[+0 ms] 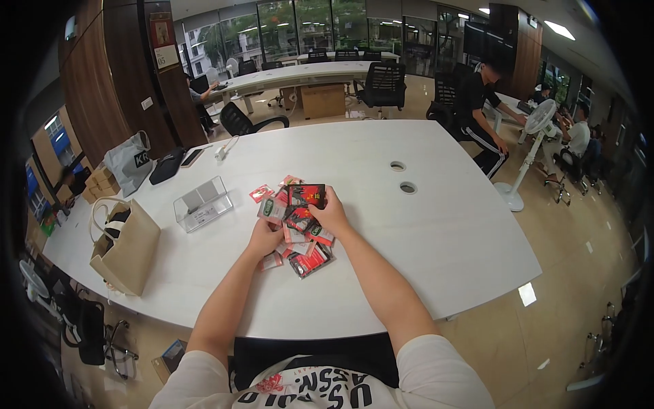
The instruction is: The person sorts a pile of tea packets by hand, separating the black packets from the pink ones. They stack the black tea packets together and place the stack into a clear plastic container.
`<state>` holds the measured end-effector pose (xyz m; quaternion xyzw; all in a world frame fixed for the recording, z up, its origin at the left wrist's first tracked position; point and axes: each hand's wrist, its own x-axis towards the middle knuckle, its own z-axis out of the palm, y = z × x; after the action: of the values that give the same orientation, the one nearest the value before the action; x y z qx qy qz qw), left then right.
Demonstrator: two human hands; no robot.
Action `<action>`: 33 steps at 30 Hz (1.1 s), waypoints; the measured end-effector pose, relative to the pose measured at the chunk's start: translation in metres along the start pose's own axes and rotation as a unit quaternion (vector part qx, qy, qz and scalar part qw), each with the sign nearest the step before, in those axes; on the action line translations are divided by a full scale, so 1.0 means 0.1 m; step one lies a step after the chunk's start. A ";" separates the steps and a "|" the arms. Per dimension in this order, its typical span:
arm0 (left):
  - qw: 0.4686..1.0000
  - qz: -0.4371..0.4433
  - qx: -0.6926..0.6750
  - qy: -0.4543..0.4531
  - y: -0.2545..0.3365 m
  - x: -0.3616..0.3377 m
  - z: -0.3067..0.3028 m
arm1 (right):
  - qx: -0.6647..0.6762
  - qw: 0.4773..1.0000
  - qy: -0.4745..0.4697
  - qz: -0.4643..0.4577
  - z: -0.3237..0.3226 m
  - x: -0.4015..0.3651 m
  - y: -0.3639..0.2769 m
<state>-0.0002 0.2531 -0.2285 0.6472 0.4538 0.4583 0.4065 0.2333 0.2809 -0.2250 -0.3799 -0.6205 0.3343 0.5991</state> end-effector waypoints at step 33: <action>0.924 0.059 -0.318 0.205 0.21 -0.09 -0.24 | -0.235 0.963 -0.039 -0.127 0.03 -0.01 -0.21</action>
<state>-0.0198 0.2412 -0.2045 0.4012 0.3186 0.7241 0.4616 0.2292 0.2696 -0.2075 -0.4143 -0.7479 0.1148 0.5058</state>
